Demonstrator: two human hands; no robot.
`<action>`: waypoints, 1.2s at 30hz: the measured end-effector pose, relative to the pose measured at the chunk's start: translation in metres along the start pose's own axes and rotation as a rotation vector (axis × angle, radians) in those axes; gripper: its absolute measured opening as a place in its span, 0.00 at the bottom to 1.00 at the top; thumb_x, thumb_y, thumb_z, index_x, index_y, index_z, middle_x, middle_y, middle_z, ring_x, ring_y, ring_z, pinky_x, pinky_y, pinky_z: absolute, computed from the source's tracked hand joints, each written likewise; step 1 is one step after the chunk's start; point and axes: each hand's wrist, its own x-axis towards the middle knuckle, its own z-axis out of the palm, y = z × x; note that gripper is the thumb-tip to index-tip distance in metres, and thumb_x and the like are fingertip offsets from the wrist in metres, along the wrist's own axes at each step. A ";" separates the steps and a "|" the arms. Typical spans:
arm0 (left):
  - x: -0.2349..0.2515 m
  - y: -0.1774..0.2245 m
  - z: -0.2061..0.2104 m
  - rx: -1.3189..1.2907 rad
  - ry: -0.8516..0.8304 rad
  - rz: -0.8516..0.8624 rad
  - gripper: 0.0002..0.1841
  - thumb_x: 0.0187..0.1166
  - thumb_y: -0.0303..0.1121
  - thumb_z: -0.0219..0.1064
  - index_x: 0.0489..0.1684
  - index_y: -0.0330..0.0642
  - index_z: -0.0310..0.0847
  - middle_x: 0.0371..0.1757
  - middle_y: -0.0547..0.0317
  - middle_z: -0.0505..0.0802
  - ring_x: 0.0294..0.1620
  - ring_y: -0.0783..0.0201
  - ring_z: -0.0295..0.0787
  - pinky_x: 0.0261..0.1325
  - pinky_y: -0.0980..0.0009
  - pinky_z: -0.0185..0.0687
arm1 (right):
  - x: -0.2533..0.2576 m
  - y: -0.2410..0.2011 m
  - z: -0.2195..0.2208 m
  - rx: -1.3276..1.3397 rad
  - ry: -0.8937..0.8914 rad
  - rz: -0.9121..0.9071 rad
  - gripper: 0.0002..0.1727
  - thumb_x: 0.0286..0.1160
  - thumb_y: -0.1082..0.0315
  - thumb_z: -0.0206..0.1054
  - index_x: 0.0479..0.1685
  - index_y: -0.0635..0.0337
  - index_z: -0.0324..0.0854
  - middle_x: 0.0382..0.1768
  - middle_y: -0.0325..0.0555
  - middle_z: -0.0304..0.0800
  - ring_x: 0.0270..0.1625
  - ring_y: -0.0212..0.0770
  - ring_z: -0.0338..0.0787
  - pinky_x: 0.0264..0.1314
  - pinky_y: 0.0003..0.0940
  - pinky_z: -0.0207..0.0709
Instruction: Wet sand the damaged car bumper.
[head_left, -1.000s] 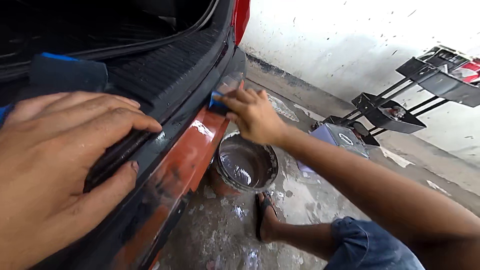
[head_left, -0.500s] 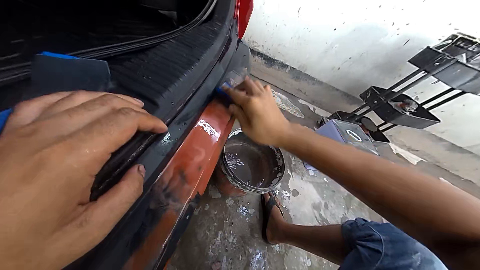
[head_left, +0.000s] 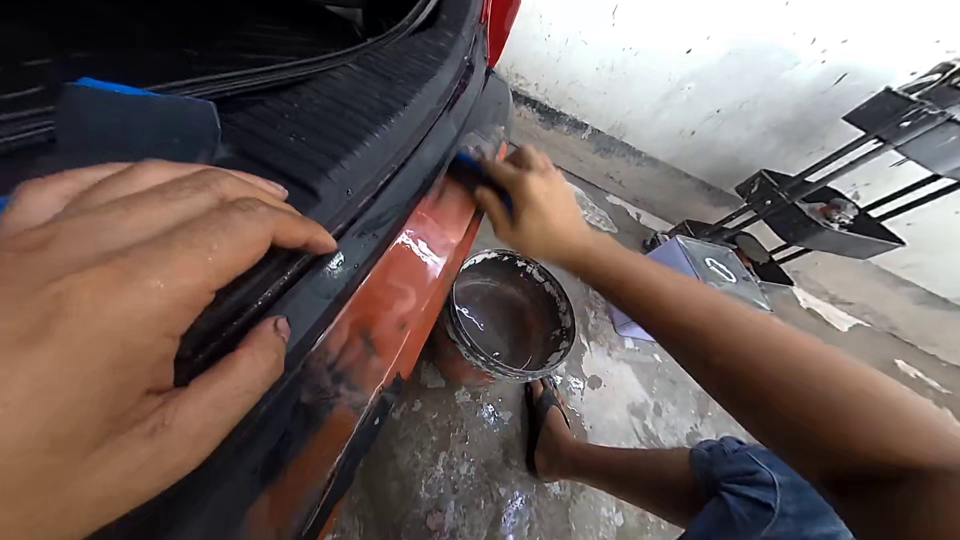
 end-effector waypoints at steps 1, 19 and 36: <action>0.000 0.001 -0.002 0.011 0.005 0.020 0.27 0.63 0.45 0.64 0.62 0.45 0.87 0.67 0.56 0.90 0.81 0.48 0.75 0.88 0.40 0.56 | 0.014 0.005 0.003 -0.019 -0.024 0.125 0.27 0.83 0.49 0.57 0.78 0.43 0.81 0.60 0.63 0.84 0.64 0.65 0.83 0.53 0.65 0.78; 0.000 -0.004 -0.001 0.117 0.031 0.161 0.23 0.72 0.49 0.58 0.62 0.56 0.88 0.66 0.66 0.90 0.79 0.57 0.78 0.83 0.36 0.59 | -0.017 -0.028 -0.018 0.070 -0.047 0.032 0.26 0.77 0.49 0.64 0.75 0.41 0.84 0.55 0.55 0.87 0.57 0.56 0.88 0.48 0.59 0.84; -0.005 0.027 -0.009 0.326 0.004 0.312 0.22 0.82 0.48 0.54 0.56 0.49 0.91 0.50 0.59 0.91 0.57 0.54 0.86 0.57 0.49 0.79 | -0.049 -0.116 -0.043 0.233 -0.017 0.171 0.21 0.67 0.47 0.74 0.55 0.46 0.91 0.50 0.53 0.87 0.50 0.54 0.90 0.39 0.57 0.86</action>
